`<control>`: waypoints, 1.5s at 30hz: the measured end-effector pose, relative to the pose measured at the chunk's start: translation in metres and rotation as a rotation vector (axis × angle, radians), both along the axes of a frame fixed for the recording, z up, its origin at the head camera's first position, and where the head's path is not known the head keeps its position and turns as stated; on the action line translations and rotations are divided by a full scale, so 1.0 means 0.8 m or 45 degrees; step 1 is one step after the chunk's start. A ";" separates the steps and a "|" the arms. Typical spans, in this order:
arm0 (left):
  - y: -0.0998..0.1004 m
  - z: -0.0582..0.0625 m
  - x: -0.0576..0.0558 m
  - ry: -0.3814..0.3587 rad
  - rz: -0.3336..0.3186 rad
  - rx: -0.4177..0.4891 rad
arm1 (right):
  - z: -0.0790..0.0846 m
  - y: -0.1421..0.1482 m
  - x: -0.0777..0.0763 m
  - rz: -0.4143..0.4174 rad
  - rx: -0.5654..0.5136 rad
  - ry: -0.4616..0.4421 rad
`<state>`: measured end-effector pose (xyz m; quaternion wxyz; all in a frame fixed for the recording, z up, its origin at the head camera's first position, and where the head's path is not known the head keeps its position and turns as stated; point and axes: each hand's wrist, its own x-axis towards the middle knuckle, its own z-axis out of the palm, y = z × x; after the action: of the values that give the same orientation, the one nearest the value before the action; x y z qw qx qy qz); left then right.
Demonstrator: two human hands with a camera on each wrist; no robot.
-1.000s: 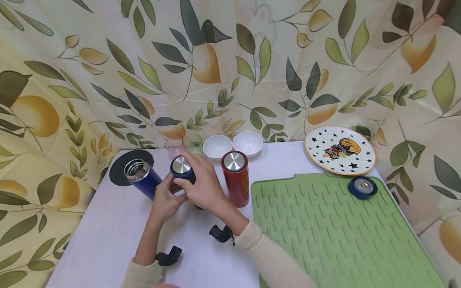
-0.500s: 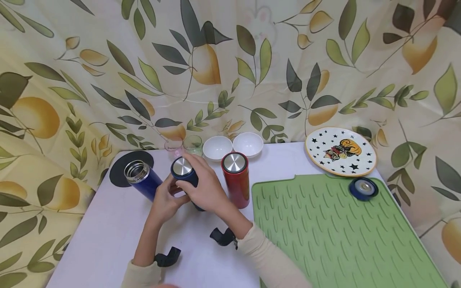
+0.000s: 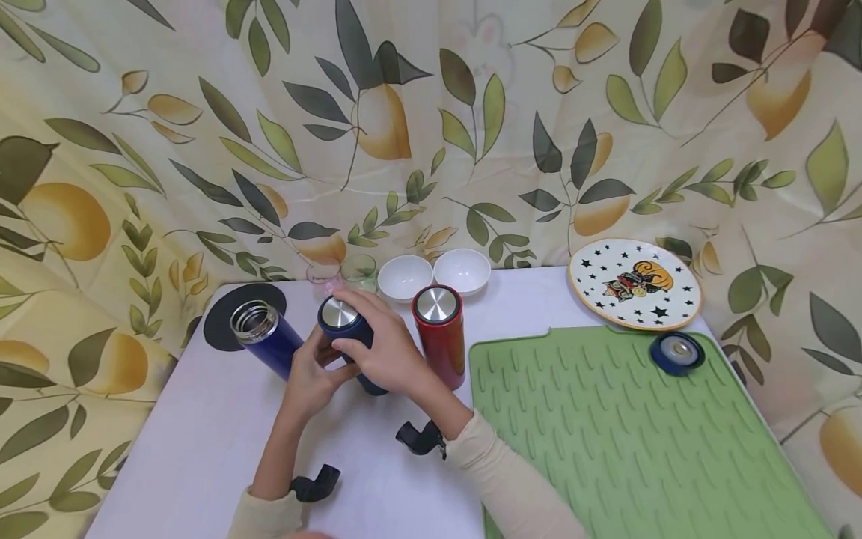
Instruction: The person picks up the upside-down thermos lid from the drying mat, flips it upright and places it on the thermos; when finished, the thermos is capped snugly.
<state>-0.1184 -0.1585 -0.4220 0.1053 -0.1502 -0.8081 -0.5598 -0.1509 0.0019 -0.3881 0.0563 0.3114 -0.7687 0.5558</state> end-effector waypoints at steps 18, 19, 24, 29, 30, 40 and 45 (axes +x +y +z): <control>0.013 0.014 0.003 0.023 0.070 0.003 | -0.007 -0.033 0.023 -0.596 -0.032 0.457; 0.013 0.014 0.003 0.016 0.060 0.001 | -0.008 -0.033 0.023 -0.608 -0.027 0.456; 0.007 0.014 0.003 -0.024 0.049 -0.021 | -0.010 -0.036 0.025 -0.593 0.011 0.424; 0.004 0.018 0.006 -0.089 0.035 -0.039 | -0.014 -0.034 0.027 -0.523 0.057 0.326; 0.003 0.020 0.007 -0.095 0.031 -0.046 | -0.012 -0.032 0.029 -0.501 0.075 0.287; -0.001 0.120 0.066 0.282 0.163 -0.122 | 0.090 0.070 0.107 -0.145 0.103 0.417; 0.033 0.168 0.093 0.672 0.029 0.074 | 0.140 0.167 0.110 -0.263 -0.396 0.589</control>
<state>-0.0441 -0.1324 -0.2878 0.3231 -0.2788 -0.7378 -0.5231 -0.0633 0.1358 -0.2764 0.3334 0.3377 -0.6686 0.5725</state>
